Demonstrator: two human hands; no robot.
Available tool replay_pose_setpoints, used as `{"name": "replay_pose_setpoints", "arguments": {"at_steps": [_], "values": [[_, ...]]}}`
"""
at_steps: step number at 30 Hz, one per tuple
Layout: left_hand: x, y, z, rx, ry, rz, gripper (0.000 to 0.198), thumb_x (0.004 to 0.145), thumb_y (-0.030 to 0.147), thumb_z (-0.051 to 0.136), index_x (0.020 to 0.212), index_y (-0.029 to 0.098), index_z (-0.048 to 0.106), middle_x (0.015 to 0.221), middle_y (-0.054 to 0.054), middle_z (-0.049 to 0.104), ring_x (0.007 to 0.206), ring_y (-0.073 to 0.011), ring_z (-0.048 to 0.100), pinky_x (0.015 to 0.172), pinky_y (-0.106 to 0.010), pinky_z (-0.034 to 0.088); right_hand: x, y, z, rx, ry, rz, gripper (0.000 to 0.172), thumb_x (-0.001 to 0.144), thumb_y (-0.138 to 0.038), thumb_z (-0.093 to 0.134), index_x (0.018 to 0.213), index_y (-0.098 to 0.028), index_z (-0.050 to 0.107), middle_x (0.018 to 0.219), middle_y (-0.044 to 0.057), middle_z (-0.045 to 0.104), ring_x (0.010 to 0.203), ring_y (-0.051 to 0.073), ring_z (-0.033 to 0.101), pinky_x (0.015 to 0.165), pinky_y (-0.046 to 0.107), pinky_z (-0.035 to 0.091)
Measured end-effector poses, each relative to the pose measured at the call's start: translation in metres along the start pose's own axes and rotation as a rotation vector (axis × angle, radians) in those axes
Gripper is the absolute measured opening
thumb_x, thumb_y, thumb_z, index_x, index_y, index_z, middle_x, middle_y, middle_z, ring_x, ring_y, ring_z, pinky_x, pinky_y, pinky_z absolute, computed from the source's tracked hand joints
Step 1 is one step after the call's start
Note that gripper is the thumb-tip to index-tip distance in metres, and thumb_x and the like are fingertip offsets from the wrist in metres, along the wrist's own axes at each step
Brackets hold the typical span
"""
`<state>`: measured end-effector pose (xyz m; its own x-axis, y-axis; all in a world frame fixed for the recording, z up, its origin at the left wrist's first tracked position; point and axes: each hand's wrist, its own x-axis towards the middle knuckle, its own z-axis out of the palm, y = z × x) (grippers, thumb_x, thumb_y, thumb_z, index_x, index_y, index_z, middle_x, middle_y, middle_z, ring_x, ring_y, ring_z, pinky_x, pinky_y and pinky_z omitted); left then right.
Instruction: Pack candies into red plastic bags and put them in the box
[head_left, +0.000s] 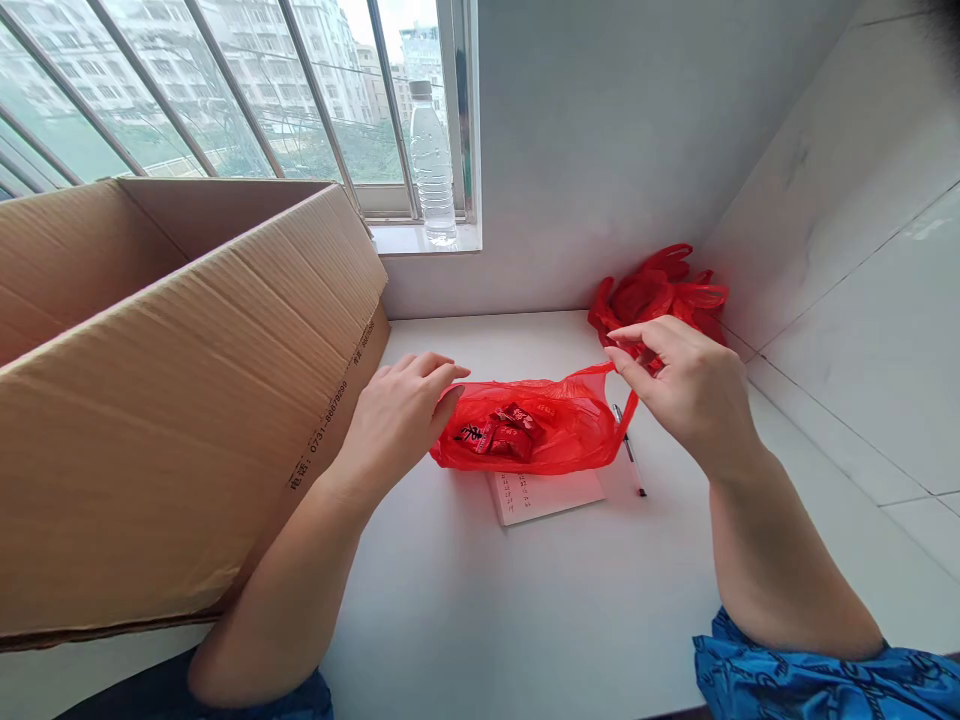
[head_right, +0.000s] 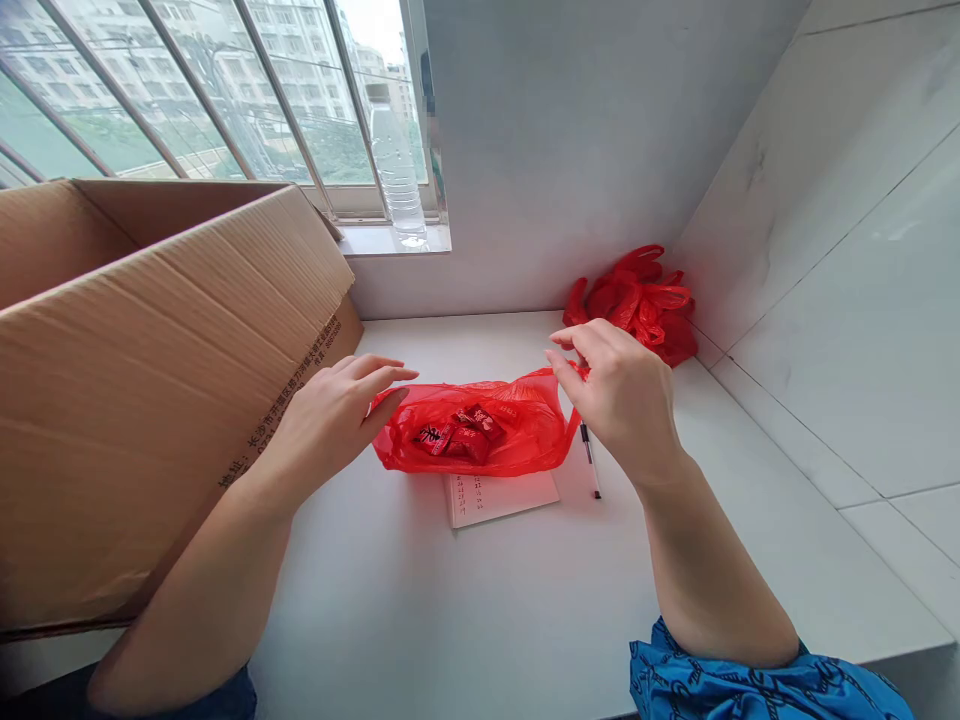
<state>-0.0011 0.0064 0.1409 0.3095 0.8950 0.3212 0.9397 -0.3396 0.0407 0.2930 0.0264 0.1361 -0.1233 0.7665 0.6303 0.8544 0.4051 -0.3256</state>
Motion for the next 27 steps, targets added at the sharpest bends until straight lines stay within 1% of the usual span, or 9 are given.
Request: {"name": "replay_pose_setpoints", "arguments": {"at_steps": [5, 8, 10, 13, 16, 18, 22, 25, 27], "values": [[-0.007, -0.006, -0.016, 0.006, 0.026, -0.012, 0.032, 0.1, 0.037, 0.043, 0.114, 0.028, 0.072, 0.116, -0.006, 0.067, 0.099, -0.0231, 0.062, 0.071, -0.032, 0.046, -0.003, 0.001, -0.014, -0.008, -0.025, -0.003, 0.024, 0.098, -0.04, 0.055, 0.111, -0.024, 0.068, 0.104, 0.009, 0.071, 0.088, 0.025, 0.066, 0.067, 0.035, 0.045], [-0.012, -0.007, -0.027, -0.001, -0.023, -0.078, 0.032, 0.099, 0.039, 0.044, 0.112, 0.029, 0.072, 0.112, -0.005, 0.067, 0.09, -0.0207, 0.064, 0.062, -0.029, 0.041, -0.006, 0.006, -0.017, -0.096, -0.08, 0.026, 0.034, 0.094, -0.047, 0.058, 0.116, -0.023, 0.066, 0.104, 0.01, 0.071, 0.09, 0.028, 0.067, 0.062, 0.034, 0.043], [-0.015, -0.005, -0.033, -0.012, -0.092, -0.141, 0.031, 0.098, 0.038, 0.044, 0.11, 0.029, 0.071, 0.105, -0.004, 0.069, 0.081, -0.0187, 0.064, 0.058, -0.027, 0.037, -0.007, 0.013, -0.017, -0.166, -0.166, 0.082, 0.039, 0.091, -0.052, 0.06, 0.113, -0.022, 0.066, 0.101, 0.01, 0.073, 0.084, 0.029, 0.067, 0.057, 0.032, 0.039], [-0.019, 0.002, -0.035, -0.063, -0.197, -0.144, 0.028, 0.097, 0.037, 0.044, 0.1, 0.03, 0.071, 0.089, -0.001, 0.072, 0.071, -0.0178, 0.062, 0.055, -0.026, 0.032, -0.005, 0.022, -0.016, -0.169, -0.364, 0.175, 0.034, 0.089, -0.056, 0.059, 0.09, -0.023, 0.068, 0.079, 0.006, 0.073, 0.062, 0.024, 0.063, 0.049, 0.03, 0.033], [-0.019, 0.006, -0.024, -0.115, -0.339, -0.097, 0.027, 0.094, 0.038, 0.048, 0.082, 0.029, 0.07, 0.07, -0.001, 0.067, 0.061, -0.0178, 0.058, 0.052, -0.026, 0.027, -0.001, 0.022, -0.018, -0.034, -0.479, 0.186, 0.037, 0.092, -0.056, 0.055, 0.074, -0.024, 0.063, 0.063, 0.001, 0.066, 0.052, 0.019, 0.057, 0.045, 0.03, 0.03], [-0.016, 0.005, -0.009, -0.089, -0.423, -0.157, 0.028, 0.09, 0.037, 0.051, 0.069, 0.025, 0.067, 0.061, -0.003, 0.061, 0.053, -0.0169, 0.053, 0.051, -0.027, 0.023, 0.001, 0.018, -0.021, 0.091, -0.492, 0.181, 0.037, 0.092, -0.058, 0.056, 0.075, -0.025, 0.062, 0.067, 0.001, 0.067, 0.052, 0.017, 0.056, 0.046, 0.029, 0.034], [-0.007, -0.007, 0.022, -0.057, -0.474, -0.311, 0.021, 0.078, 0.037, 0.063, 0.064, 0.022, 0.062, 0.058, -0.004, 0.057, 0.051, -0.0162, 0.05, 0.05, -0.025, 0.022, 0.006, 0.014, -0.024, 0.301, -0.397, 0.216, 0.03, 0.09, -0.057, 0.062, 0.086, -0.027, 0.067, 0.1, 0.003, 0.073, 0.07, 0.019, 0.065, 0.057, 0.031, 0.047], [-0.002, -0.015, 0.038, -0.107, -0.507, -0.269, 0.021, 0.068, 0.032, 0.069, 0.058, 0.021, 0.054, 0.053, -0.001, 0.05, 0.048, -0.0143, 0.045, 0.048, -0.025, 0.021, 0.009, 0.015, -0.019, 0.484, -0.317, 0.236, 0.028, 0.089, -0.054, 0.065, 0.087, -0.026, 0.067, 0.12, 0.005, 0.069, 0.097, 0.025, 0.066, 0.076, 0.037, 0.053], [0.0, -0.017, 0.043, -0.141, -0.519, -0.22, 0.026, 0.065, 0.027, 0.069, 0.054, 0.02, 0.047, 0.051, 0.001, 0.046, 0.045, -0.0128, 0.042, 0.048, -0.025, 0.019, 0.01, 0.014, -0.014, 0.632, -0.296, 0.26, 0.028, 0.087, -0.053, 0.068, 0.088, -0.025, 0.066, 0.126, 0.007, 0.066, 0.105, 0.027, 0.065, 0.084, 0.04, 0.053]]}}
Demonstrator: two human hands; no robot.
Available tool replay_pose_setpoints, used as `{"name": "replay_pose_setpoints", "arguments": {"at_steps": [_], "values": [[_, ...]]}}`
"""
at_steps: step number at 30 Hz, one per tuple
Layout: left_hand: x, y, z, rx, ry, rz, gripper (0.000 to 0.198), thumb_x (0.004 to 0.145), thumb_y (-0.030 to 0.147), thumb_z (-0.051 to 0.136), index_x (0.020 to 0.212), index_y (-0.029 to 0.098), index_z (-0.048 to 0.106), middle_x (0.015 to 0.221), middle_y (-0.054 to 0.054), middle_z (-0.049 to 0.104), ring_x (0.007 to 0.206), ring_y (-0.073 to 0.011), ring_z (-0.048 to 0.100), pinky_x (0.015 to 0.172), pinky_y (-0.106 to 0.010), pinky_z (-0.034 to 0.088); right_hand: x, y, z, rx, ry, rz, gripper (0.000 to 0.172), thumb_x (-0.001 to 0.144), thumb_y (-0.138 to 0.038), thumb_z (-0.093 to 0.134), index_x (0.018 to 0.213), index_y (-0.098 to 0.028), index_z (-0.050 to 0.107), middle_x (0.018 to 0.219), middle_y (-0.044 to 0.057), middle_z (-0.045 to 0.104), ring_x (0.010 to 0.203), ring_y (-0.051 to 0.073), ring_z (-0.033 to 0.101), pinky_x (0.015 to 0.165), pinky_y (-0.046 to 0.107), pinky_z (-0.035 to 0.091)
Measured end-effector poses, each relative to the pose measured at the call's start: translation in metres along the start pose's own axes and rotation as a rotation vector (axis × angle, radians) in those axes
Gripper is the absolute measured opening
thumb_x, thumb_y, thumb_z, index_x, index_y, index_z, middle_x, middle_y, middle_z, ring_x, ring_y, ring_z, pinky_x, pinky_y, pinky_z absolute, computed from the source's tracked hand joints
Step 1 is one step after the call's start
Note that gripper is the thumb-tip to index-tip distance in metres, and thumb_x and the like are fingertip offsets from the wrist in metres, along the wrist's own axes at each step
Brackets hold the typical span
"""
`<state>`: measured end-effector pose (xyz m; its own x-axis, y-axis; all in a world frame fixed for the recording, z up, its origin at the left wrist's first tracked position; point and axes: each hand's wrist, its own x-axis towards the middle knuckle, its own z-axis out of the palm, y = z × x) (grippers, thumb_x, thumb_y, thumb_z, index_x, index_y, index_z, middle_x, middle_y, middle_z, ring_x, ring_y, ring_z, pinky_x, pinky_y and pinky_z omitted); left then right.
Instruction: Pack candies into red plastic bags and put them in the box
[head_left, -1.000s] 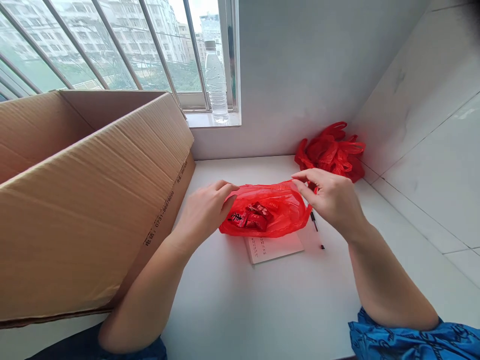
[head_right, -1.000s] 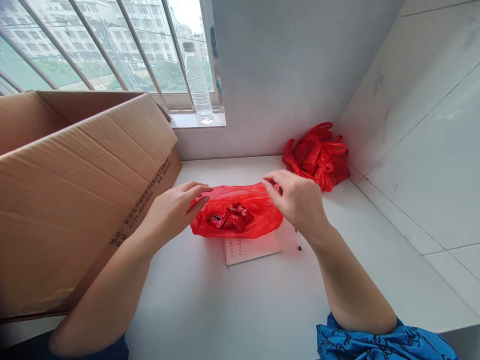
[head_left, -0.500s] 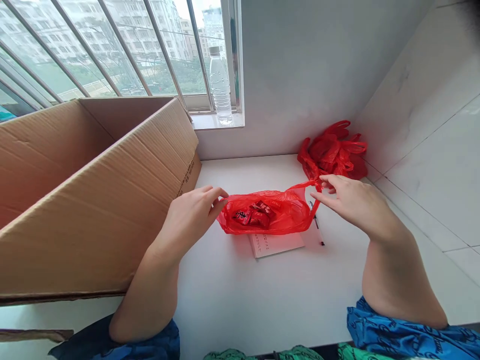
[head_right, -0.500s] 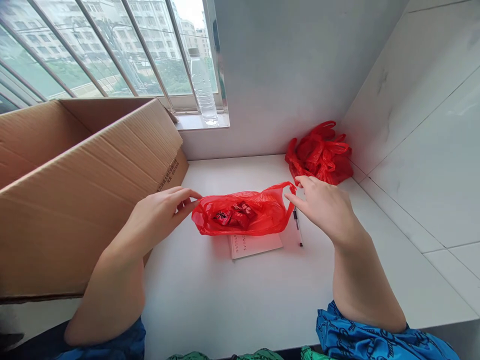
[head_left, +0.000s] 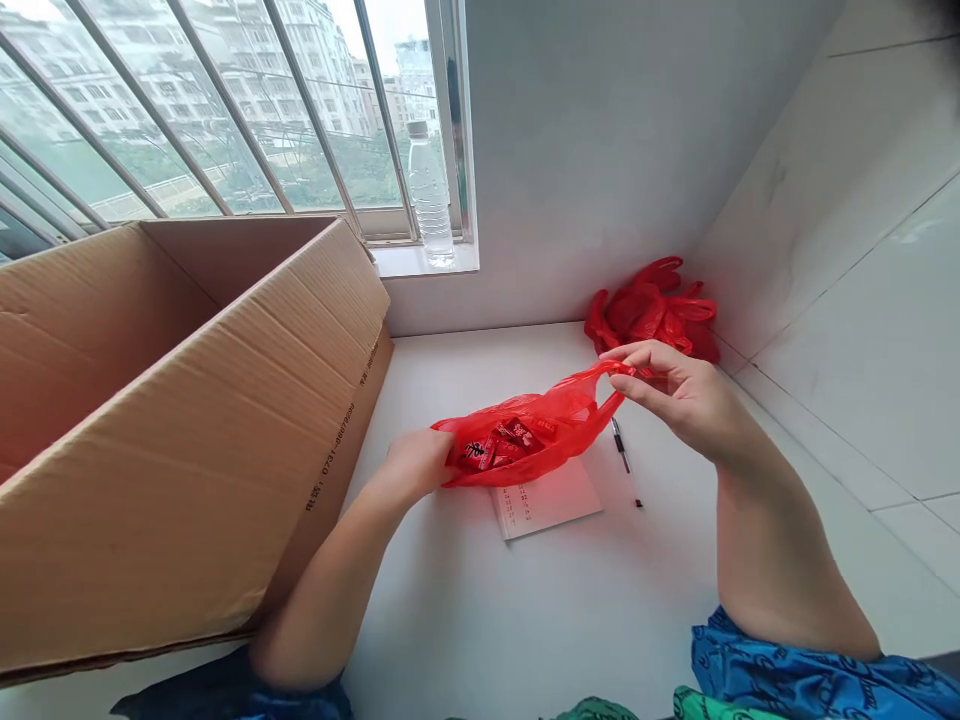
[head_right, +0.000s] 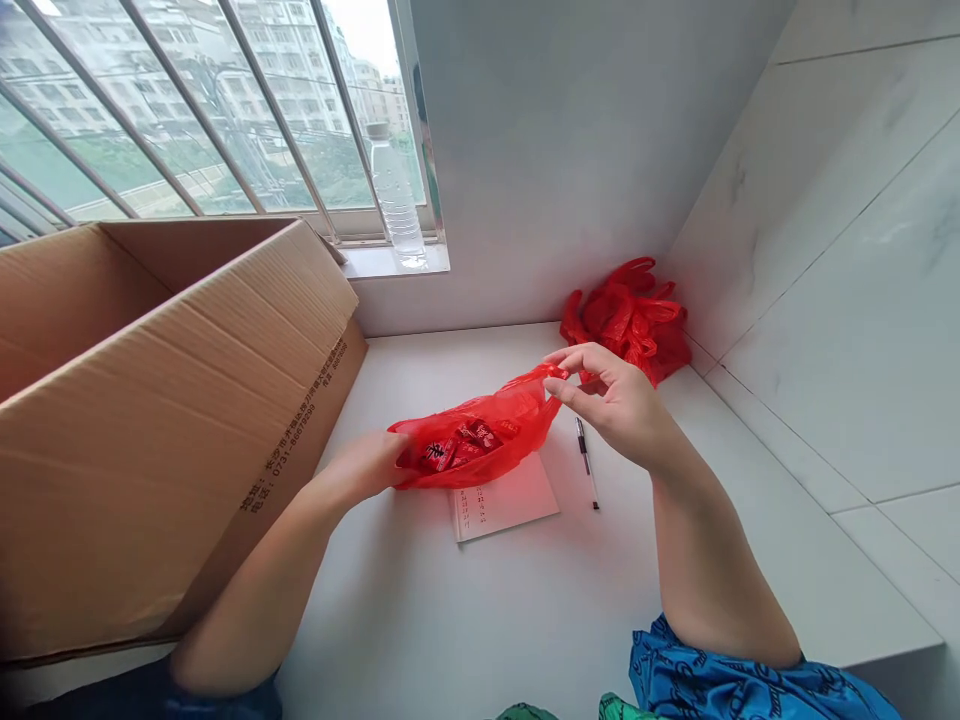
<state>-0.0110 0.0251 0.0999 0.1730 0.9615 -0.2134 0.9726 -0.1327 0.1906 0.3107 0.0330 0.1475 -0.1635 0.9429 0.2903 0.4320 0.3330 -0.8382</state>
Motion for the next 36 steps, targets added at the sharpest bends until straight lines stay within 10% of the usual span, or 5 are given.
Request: {"name": "replay_pose_setpoints", "arguments": {"at_steps": [7, 14, 18, 28, 36], "values": [[-0.017, 0.011, -0.031, -0.127, 0.17, 0.155, 0.007, 0.082, 0.021, 0.051, 0.084, 0.024, 0.058, 0.074, 0.0, 0.064, 0.06, -0.0148, 0.054, 0.051, -0.026, 0.031, 0.008, -0.002, 0.019, 0.459, 0.027, -0.045, 0.022, 0.088, -0.046, 0.069, 0.093, -0.025, 0.063, 0.12, 0.006, 0.069, 0.108, 0.023, 0.064, 0.095, 0.042, 0.05], [-0.051, 0.032, -0.084, -0.377, 1.102, 0.182, 0.023, 0.093, 0.03, 0.057, 0.116, 0.027, 0.058, 0.103, -0.002, 0.068, 0.09, -0.016, 0.066, 0.072, -0.028, 0.053, 0.027, -0.006, 0.033, 0.627, 0.178, -0.112, 0.023, 0.09, -0.048, 0.063, 0.101, -0.028, 0.061, 0.106, 0.005, 0.071, 0.113, 0.026, 0.064, 0.096, 0.046, 0.051], [-0.039, 0.033, -0.089, -0.432, 1.334, 0.233, 0.02, 0.096, 0.031, 0.058, 0.115, 0.03, 0.059, 0.108, -0.002, 0.067, 0.099, -0.0177, 0.066, 0.077, -0.031, 0.057, 0.035, -0.013, 0.043, 0.735, 0.241, -0.206, 0.033, 0.093, -0.049, 0.059, 0.121, -0.032, 0.06, 0.129, 0.006, 0.062, 0.12, 0.027, 0.06, 0.093, 0.046, 0.055], [-0.032, 0.05, -0.072, -0.86, 0.985, 0.583, 0.019, 0.09, 0.023, 0.071, 0.108, 0.027, 0.069, 0.097, -0.003, 0.073, 0.088, -0.016, 0.069, 0.071, -0.03, 0.055, 0.012, -0.041, 0.083, 0.443, -0.122, -0.358, 0.092, 0.078, -0.044, 0.08, 0.153, -0.045, 0.028, 0.159, 0.007, 0.03, 0.079, 0.015, 0.061, 0.069, 0.036, 0.058], [-0.021, 0.07, -0.047, -0.846, 0.859, 0.636, 0.036, 0.09, 0.023, 0.069, 0.125, 0.028, 0.061, 0.137, -0.007, 0.057, 0.128, -0.0229, 0.053, 0.102, -0.039, 0.049, 0.008, -0.043, 0.101, 0.55, -0.082, -0.195, 0.034, 0.098, -0.049, 0.053, 0.111, -0.024, 0.072, 0.107, 0.006, 0.061, 0.068, 0.012, 0.054, 0.057, 0.027, 0.046]]}}
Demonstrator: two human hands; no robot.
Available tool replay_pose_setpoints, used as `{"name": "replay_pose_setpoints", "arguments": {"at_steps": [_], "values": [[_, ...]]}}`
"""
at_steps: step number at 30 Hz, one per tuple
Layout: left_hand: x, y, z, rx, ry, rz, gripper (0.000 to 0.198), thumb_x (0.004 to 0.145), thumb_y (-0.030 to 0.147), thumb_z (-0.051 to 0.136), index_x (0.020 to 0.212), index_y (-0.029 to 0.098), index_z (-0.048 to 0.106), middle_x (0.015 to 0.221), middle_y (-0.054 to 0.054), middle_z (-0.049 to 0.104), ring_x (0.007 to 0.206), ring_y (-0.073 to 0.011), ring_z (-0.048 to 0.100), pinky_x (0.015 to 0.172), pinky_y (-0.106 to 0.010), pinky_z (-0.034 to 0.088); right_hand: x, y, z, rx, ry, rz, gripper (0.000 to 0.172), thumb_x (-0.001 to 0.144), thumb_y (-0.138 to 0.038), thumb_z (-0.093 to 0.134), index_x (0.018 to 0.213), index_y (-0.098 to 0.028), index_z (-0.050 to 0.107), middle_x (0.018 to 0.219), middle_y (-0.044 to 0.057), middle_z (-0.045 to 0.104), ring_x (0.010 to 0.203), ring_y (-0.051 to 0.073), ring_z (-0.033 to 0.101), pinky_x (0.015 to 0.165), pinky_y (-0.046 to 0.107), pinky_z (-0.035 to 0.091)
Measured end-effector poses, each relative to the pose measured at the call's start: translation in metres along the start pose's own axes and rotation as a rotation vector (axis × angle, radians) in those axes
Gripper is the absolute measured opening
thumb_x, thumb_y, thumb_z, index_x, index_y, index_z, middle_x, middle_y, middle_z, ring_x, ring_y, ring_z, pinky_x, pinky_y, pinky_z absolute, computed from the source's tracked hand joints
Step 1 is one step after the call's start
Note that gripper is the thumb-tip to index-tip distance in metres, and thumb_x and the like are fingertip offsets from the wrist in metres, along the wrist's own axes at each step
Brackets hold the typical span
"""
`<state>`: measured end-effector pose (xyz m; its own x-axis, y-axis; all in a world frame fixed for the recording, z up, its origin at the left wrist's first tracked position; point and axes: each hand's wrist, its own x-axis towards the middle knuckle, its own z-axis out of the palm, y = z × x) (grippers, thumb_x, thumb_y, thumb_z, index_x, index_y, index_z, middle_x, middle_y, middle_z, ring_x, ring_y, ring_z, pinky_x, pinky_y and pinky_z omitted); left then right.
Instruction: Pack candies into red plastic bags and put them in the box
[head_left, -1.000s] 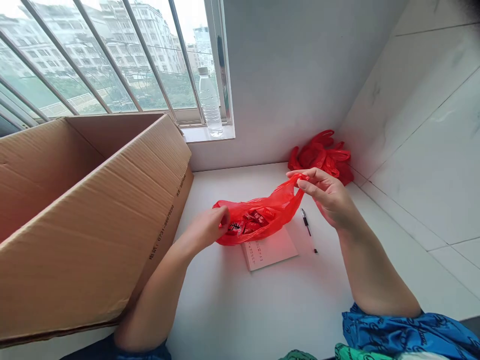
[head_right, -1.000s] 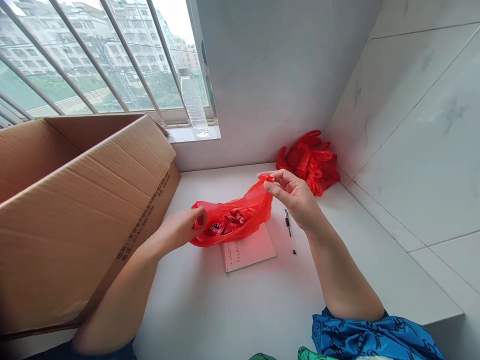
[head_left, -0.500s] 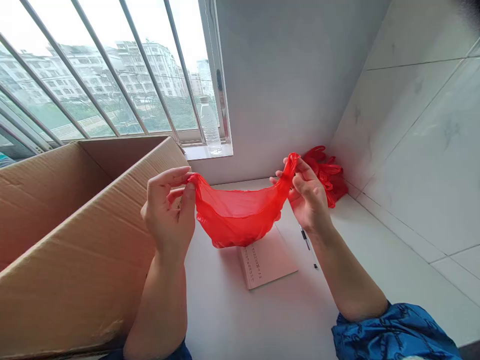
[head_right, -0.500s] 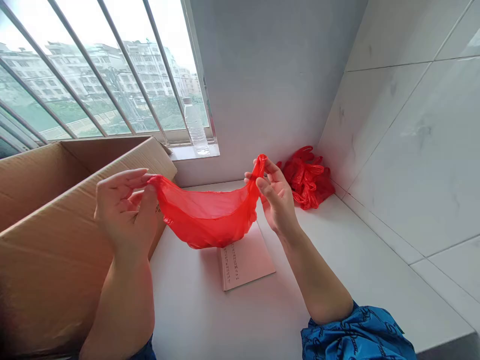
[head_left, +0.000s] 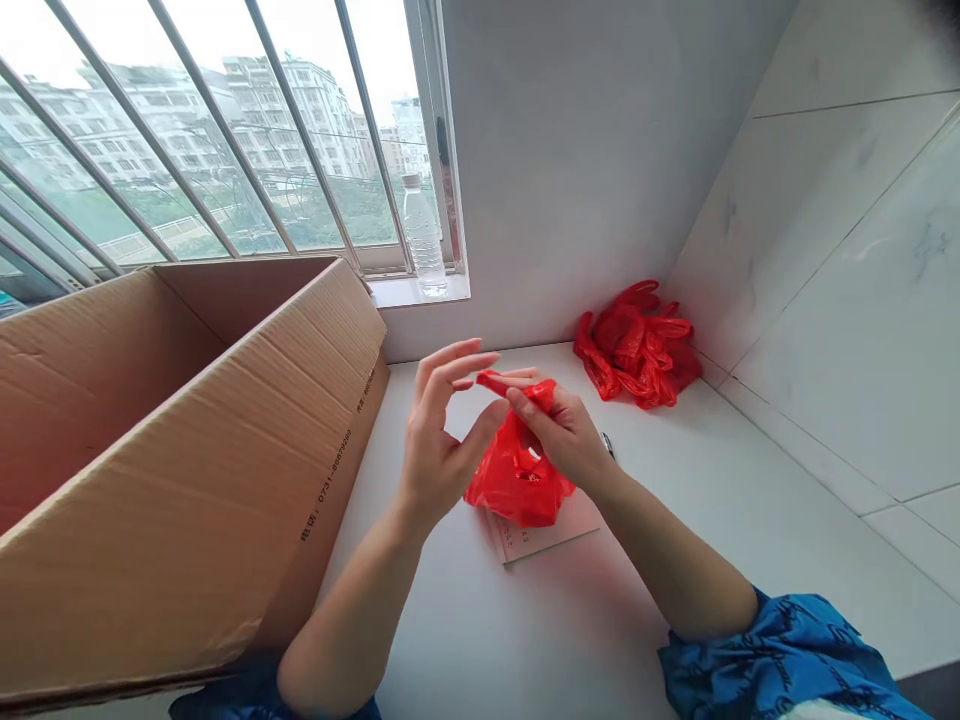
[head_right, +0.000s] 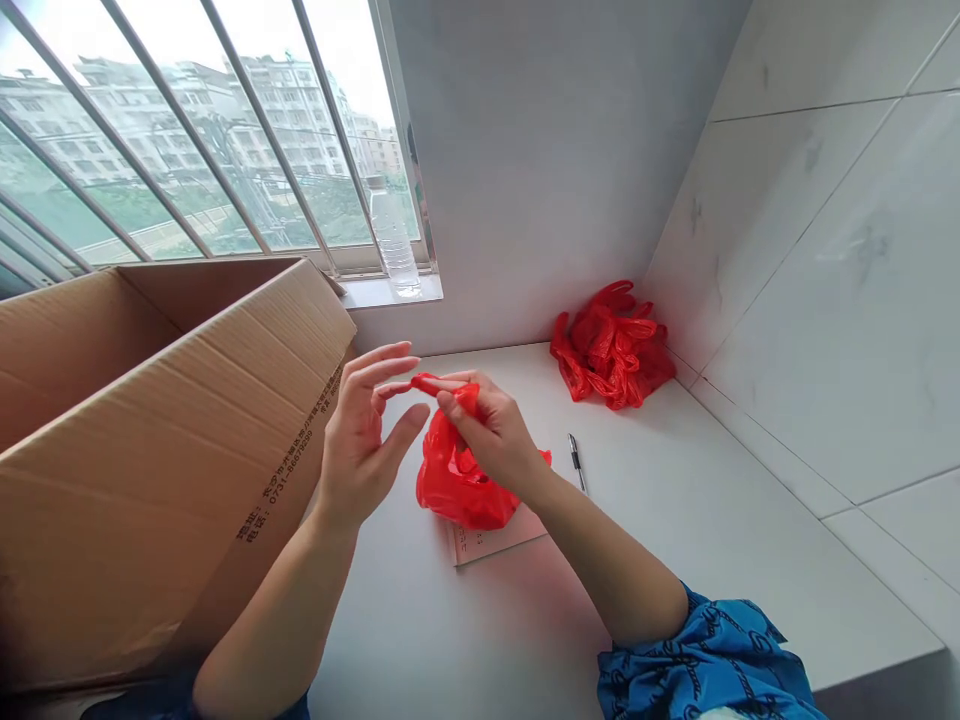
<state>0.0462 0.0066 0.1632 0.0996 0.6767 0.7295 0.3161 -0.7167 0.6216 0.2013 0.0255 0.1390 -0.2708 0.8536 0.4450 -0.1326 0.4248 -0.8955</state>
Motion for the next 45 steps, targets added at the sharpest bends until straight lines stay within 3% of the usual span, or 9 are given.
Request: {"name": "replay_pose_setpoints", "arguments": {"at_steps": [4, 7, 16, 20, 26, 31, 34, 39, 45], "values": [[-0.008, -0.019, 0.015, -0.191, -0.206, -0.336, 0.081, 0.084, 0.033, 0.076, 0.151, 0.033, 0.029, 0.131, -0.009, 0.06, 0.123, -0.0253, 0.058, 0.099, -0.041, 0.05, 0.006, 0.006, -0.02, 0.19, 0.107, 0.198, 0.044, 0.092, -0.058, 0.059, 0.115, -0.023, 0.07, 0.07, -0.003, 0.051, 0.049, 0.008, 0.037, 0.043, 0.023, 0.03], [-0.009, -0.03, 0.018, -0.4, -0.402, -0.572, 0.068, 0.091, 0.038, 0.067, 0.15, 0.028, 0.035, 0.104, -0.007, 0.07, 0.098, -0.0235, 0.068, 0.083, -0.036, 0.053, 0.009, 0.009, -0.034, 0.278, 0.103, 0.252, 0.04, 0.089, -0.057, 0.064, 0.107, -0.022, 0.071, 0.071, -0.001, 0.056, 0.052, 0.008, 0.04, 0.044, 0.023, 0.03], [-0.001, -0.04, 0.016, -0.981, -0.192, -0.928, 0.041, 0.084, 0.02, 0.063, 0.125, 0.021, 0.062, 0.071, 0.001, 0.064, 0.062, -0.0106, 0.058, 0.067, -0.023, 0.049, 0.008, 0.001, -0.049, 0.08, -0.272, 0.169, 0.03, 0.096, -0.048, 0.058, 0.09, -0.021, 0.068, 0.077, 0.001, 0.063, 0.067, 0.013, 0.054, 0.062, 0.027, 0.043], [-0.001, -0.035, 0.016, -0.915, -0.17, -0.91, 0.033, 0.089, 0.03, 0.065, 0.12, 0.021, 0.065, 0.066, 0.004, 0.058, 0.057, -0.0074, 0.051, 0.062, -0.019, 0.046, 0.003, -0.001, -0.053, -0.351, -0.281, -0.034, 0.017, 0.094, -0.037, 0.063, 0.094, -0.024, 0.074, 0.102, 0.005, 0.059, 0.094, 0.018, 0.06, 0.083, 0.033, 0.05], [0.0, -0.03, 0.012, -0.819, -0.28, -0.883, 0.042, 0.093, 0.041, 0.061, 0.132, 0.024, 0.058, 0.088, -0.004, 0.071, 0.077, -0.0163, 0.066, 0.07, -0.027, 0.053, -0.003, 0.003, -0.044, -0.749, -0.072, -0.29, 0.024, 0.089, -0.005, 0.05, 0.099, -0.022, 0.063, 0.099, 0.004, 0.055, 0.075, 0.013, 0.056, 0.063, 0.027, 0.046], [0.0, -0.025, 0.008, -0.713, -0.478, -0.894, 0.039, 0.093, 0.045, 0.061, 0.123, 0.021, 0.065, 0.089, -0.007, 0.073, 0.079, -0.0194, 0.068, 0.07, -0.029, 0.054, -0.003, 0.001, -0.038, -0.83, 0.044, -0.431, 0.01, 0.089, -0.013, 0.055, 0.09, -0.023, 0.052, 0.098, 0.004, 0.056, 0.072, 0.014, 0.052, 0.057, 0.026, 0.039], [0.0, -0.019, 0.005, -0.524, -0.397, -0.689, 0.031, 0.092, 0.044, 0.064, 0.106, 0.017, 0.071, 0.09, -0.007, 0.073, 0.078, -0.0174, 0.066, 0.07, -0.028, 0.053, -0.004, -0.006, -0.041, -0.909, 0.083, -0.459, 0.015, 0.091, -0.024, 0.06, 0.08, -0.023, 0.051, 0.097, 0.005, 0.058, 0.07, 0.014, 0.049, 0.055, 0.027, 0.034], [0.003, -0.028, -0.003, -0.113, -0.134, -0.371, 0.021, 0.092, 0.037, 0.065, 0.096, 0.018, 0.073, 0.09, -0.004, 0.074, 0.085, -0.0181, 0.069, 0.08, -0.031, 0.054, -0.009, -0.019, -0.056, -0.921, -0.029, -0.314, 0.033, 0.097, -0.039, 0.056, 0.069, -0.022, 0.048, 0.074, 0.001, 0.051, 0.059, 0.013, 0.039, 0.053, 0.029, 0.028], [0.006, -0.074, -0.018, 0.072, 0.02, -0.408, 0.021, 0.092, 0.035, 0.061, 0.096, 0.018, 0.071, 0.089, -0.005, 0.073, 0.084, -0.0182, 0.07, 0.079, -0.031, 0.056, -0.026, -0.036, -0.084, -0.706, -0.282, 0.148, 0.044, 0.095, -0.045, 0.057, 0.063, -0.022, 0.039, 0.059, -0.004, 0.036, 0.053, 0.011, 0.03, 0.047, 0.027, 0.021]]}}
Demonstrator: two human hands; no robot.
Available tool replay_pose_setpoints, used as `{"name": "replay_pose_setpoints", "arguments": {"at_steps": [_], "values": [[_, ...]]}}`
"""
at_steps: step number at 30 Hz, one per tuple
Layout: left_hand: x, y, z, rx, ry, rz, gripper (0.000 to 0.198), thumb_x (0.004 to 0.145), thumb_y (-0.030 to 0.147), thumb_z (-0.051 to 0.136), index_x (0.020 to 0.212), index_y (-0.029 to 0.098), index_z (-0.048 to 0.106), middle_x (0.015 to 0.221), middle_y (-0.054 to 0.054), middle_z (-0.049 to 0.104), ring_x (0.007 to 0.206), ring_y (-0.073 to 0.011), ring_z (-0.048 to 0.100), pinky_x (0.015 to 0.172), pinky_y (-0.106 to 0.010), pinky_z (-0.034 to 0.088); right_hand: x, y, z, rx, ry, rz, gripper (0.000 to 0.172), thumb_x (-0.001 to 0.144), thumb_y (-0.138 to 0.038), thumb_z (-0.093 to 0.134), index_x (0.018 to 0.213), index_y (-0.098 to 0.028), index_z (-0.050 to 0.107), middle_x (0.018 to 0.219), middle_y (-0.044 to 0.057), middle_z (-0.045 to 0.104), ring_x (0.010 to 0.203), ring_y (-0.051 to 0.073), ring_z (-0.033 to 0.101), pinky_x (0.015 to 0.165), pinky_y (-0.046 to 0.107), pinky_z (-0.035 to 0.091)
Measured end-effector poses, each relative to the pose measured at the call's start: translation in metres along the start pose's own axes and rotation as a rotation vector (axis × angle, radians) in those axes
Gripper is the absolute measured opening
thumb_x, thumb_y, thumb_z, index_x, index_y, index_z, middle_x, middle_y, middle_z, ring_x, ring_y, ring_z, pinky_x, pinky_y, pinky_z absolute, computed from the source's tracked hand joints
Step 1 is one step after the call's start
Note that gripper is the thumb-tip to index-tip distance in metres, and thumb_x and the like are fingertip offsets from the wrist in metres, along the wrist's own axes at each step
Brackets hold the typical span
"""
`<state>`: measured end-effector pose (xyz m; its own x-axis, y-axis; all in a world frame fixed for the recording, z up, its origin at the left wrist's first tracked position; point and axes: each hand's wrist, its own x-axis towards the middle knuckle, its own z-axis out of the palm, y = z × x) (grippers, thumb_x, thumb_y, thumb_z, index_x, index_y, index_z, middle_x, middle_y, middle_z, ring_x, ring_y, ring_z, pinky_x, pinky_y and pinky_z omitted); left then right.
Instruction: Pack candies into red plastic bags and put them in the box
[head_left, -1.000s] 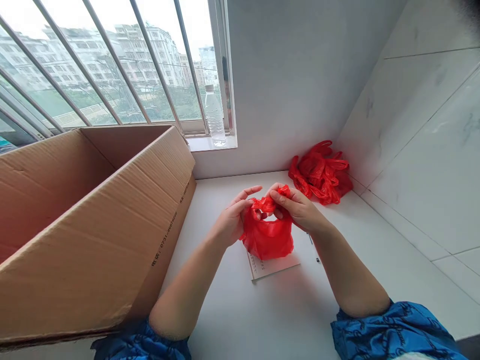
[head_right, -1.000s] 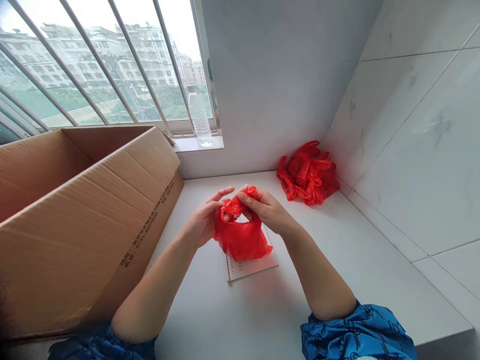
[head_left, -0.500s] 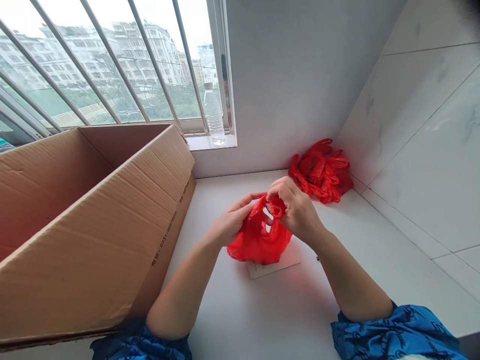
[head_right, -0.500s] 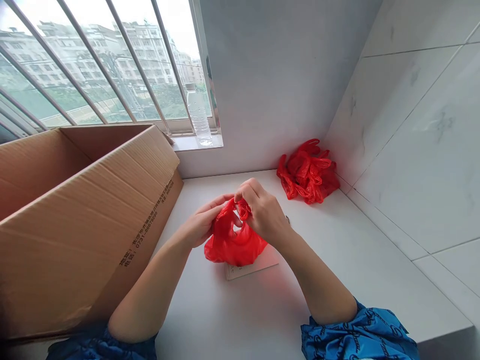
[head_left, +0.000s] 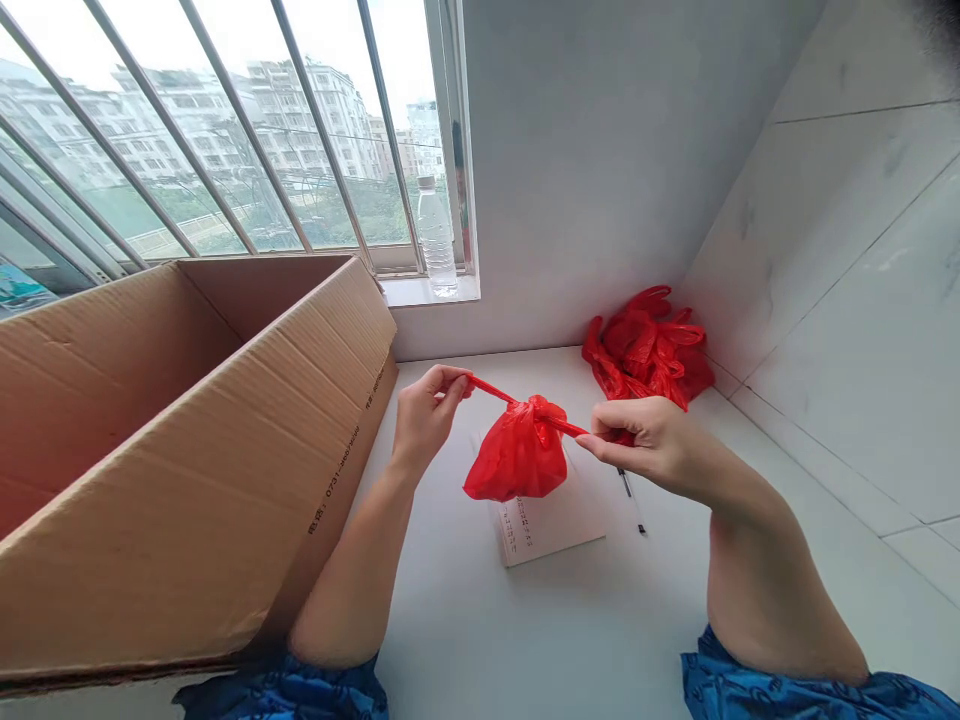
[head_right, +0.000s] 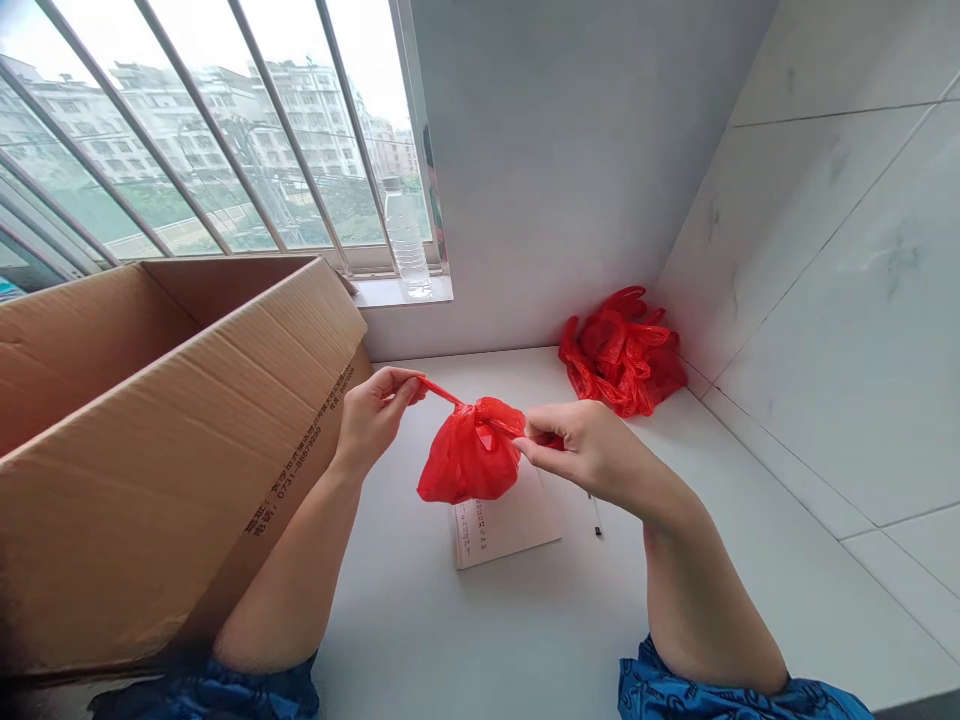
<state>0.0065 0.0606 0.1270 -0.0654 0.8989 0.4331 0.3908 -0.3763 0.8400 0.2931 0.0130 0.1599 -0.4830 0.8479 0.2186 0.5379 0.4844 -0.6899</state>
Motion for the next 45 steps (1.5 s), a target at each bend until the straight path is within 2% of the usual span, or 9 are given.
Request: {"name": "replay_pose_setpoints", "arguments": {"at_steps": [4, 7, 10, 15, 18, 24, 30, 39, 45], "values": [[0.007, -0.022, 0.004, 0.025, 0.022, -0.046, 0.022, 0.091, 0.035, 0.06, 0.095, 0.017, 0.071, 0.089, -0.006, 0.073, 0.083, -0.0182, 0.07, 0.078, -0.031, 0.054, -0.001, 0.009, -0.008, 0.101, -0.212, 0.092, 0.039, 0.092, -0.046, 0.06, 0.064, -0.021, 0.05, 0.06, -0.003, 0.044, 0.054, 0.011, 0.038, 0.047, 0.025, 0.025], [0.005, -0.029, 0.008, 0.032, -0.003, -0.084, 0.038, 0.093, 0.04, 0.056, 0.125, 0.019, 0.06, 0.094, -0.006, 0.074, 0.084, -0.0187, 0.071, 0.08, -0.032, 0.053, 0.01, 0.025, -0.01, 0.194, -0.368, 0.111, 0.028, 0.094, -0.046, 0.057, 0.083, -0.023, 0.068, 0.077, 0.001, 0.065, 0.067, 0.016, 0.059, 0.057, 0.027, 0.044], [-0.003, -0.029, 0.008, 0.117, -0.115, -0.181, 0.066, 0.094, 0.051, 0.053, 0.15, 0.021, 0.033, 0.104, -0.007, 0.074, 0.094, -0.0221, 0.071, 0.087, -0.036, 0.05, 0.018, 0.048, -0.003, 0.003, -0.178, 0.194, 0.031, 0.092, -0.043, 0.057, 0.116, -0.027, 0.068, 0.112, 0.008, 0.07, 0.093, 0.026, 0.068, 0.078, 0.037, 0.053], [-0.033, -0.016, 0.022, 0.366, -0.488, -0.088, 0.056, 0.095, 0.062, 0.045, 0.134, 0.024, 0.056, 0.135, -0.013, 0.06, 0.125, -0.0314, 0.055, 0.1, -0.045, 0.044, 0.019, 0.078, 0.044, -0.363, -0.144, 0.137, 0.096, 0.076, -0.042, 0.072, 0.158, -0.024, 0.027, 0.164, 0.016, 0.027, 0.147, 0.038, 0.033, 0.109, 0.054, 0.041], [-0.046, -0.016, 0.043, 0.439, -0.588, 0.17, 0.057, 0.094, 0.057, 0.053, 0.141, 0.026, 0.05, 0.136, -0.012, 0.059, 0.127, -0.0309, 0.052, 0.112, -0.049, 0.034, 0.023, 0.085, 0.076, -0.335, -0.146, -0.108, 0.096, 0.084, -0.048, 0.064, 0.161, -0.026, 0.012, 0.167, 0.013, 0.017, 0.154, 0.031, 0.019, 0.122, 0.057, 0.018], [-0.046, -0.057, 0.065, 0.633, -0.35, 0.194, 0.04, 0.101, 0.038, 0.043, 0.136, 0.02, 0.051, 0.143, -0.015, 0.054, 0.133, -0.031, 0.049, 0.114, -0.053, 0.033, 0.042, 0.108, 0.119, -0.283, -0.002, -0.091, 0.076, 0.098, -0.048, 0.047, 0.161, -0.019, 0.015, 0.156, 0.017, 0.042, 0.147, 0.03, 0.035, 0.121, 0.06, 0.019], [-0.055, -0.079, 0.073, 0.606, -0.475, 0.164, 0.056, 0.104, 0.041, 0.033, 0.156, 0.022, 0.028, 0.163, -0.011, 0.03, 0.152, -0.0252, 0.026, 0.124, -0.049, 0.021, 0.042, 0.113, 0.142, -0.313, -0.046, -0.065, 0.069, 0.096, -0.045, 0.047, 0.157, -0.02, 0.029, 0.164, 0.013, 0.029, 0.153, 0.033, 0.02, 0.12, 0.06, 0.022], [-0.057, -0.086, 0.078, 0.52, -0.524, 0.042, 0.053, 0.104, 0.043, 0.033, 0.153, 0.023, 0.038, 0.158, -0.01, 0.04, 0.15, -0.0252, 0.031, 0.125, -0.052, 0.017, 0.04, 0.113, 0.145, -0.364, -0.082, -0.01, 0.066, 0.095, -0.042, 0.047, 0.155, -0.017, 0.035, 0.163, 0.015, 0.031, 0.152, 0.034, 0.024, 0.12, 0.06, 0.023], [-0.056, -0.083, 0.074, 0.213, -0.365, -0.028, 0.043, 0.104, 0.039, 0.033, 0.133, 0.024, 0.06, 0.142, -0.007, 0.059, 0.137, -0.0214, 0.048, 0.122, -0.045, 0.026, 0.036, 0.11, 0.138, -0.307, 0.056, -0.111, 0.07, 0.092, -0.041, 0.053, 0.154, -0.016, 0.032, 0.16, 0.017, 0.035, 0.148, 0.033, 0.031, 0.12, 0.057, 0.026]]}}
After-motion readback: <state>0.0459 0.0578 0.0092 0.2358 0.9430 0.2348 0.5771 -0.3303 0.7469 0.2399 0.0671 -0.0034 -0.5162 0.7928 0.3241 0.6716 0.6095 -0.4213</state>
